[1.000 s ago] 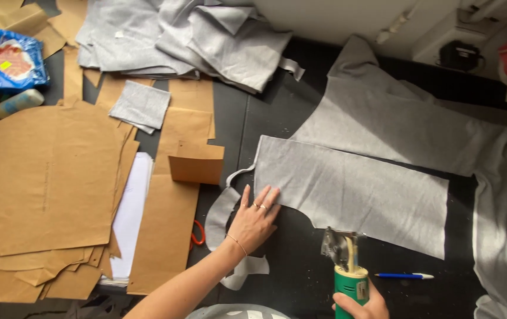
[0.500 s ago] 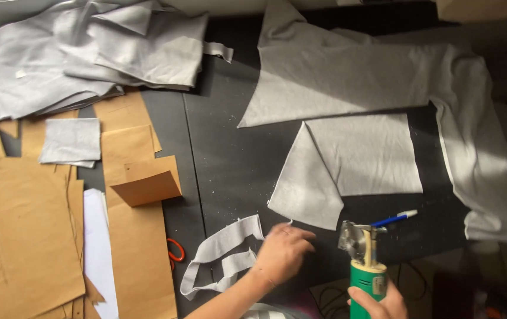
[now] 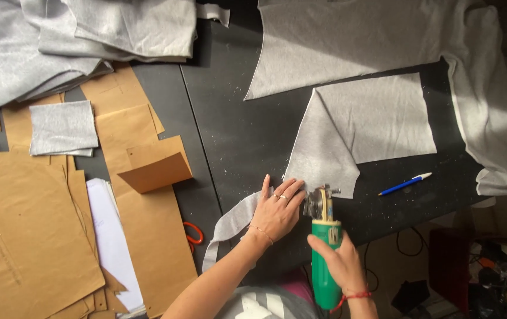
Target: Marking fabric with a pen using paper patterns and cutting the pieces out with an electric rotary cutter.
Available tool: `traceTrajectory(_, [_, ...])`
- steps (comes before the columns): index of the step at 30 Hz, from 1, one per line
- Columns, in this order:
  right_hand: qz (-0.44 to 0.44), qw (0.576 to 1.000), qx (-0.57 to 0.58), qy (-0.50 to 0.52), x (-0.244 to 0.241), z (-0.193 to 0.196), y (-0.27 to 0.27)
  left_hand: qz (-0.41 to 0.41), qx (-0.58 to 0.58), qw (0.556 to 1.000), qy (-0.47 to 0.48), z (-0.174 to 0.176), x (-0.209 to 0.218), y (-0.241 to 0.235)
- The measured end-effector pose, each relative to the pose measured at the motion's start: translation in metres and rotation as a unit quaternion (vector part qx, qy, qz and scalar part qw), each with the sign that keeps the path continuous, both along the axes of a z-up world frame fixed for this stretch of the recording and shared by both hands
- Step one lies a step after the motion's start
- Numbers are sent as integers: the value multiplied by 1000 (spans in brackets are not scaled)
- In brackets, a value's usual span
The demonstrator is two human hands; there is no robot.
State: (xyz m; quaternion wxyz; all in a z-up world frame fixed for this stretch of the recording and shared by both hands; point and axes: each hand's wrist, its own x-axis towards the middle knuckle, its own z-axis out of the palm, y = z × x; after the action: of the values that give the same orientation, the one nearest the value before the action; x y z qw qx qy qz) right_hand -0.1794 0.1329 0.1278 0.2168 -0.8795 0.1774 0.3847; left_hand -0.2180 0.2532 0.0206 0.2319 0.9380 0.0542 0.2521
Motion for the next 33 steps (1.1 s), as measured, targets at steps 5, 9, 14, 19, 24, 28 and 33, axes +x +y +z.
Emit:
traceTrajectory(5, [16,1000,6,-12,10,-1,7,-19,3,999,27,-10,-2,1])
traceTrajectory(9, [21,1000,1,-17,13,-1,10,-15,3,999,31,-14,-2,0])
traceTrajectory(14, [27,1000,-4,-12,17,-2,9,12,25,999,40,-14,1,0])
traceTrajectory(19, [27,999,-3,-17,18,-4,8,8,13,999,43,-10,2,2])
traceTrajectory(24, [26,999,10,-20,23,-2,13,12,5,999,36,-9,3,2])
traceTrajectory(28, [37,999,9,-15,24,-4,13,32,9,999,27,-4,0,3])
traceTrajectory(33, [33,999,3,-14,25,-2,17,49,11,999,21,-2,1,4])
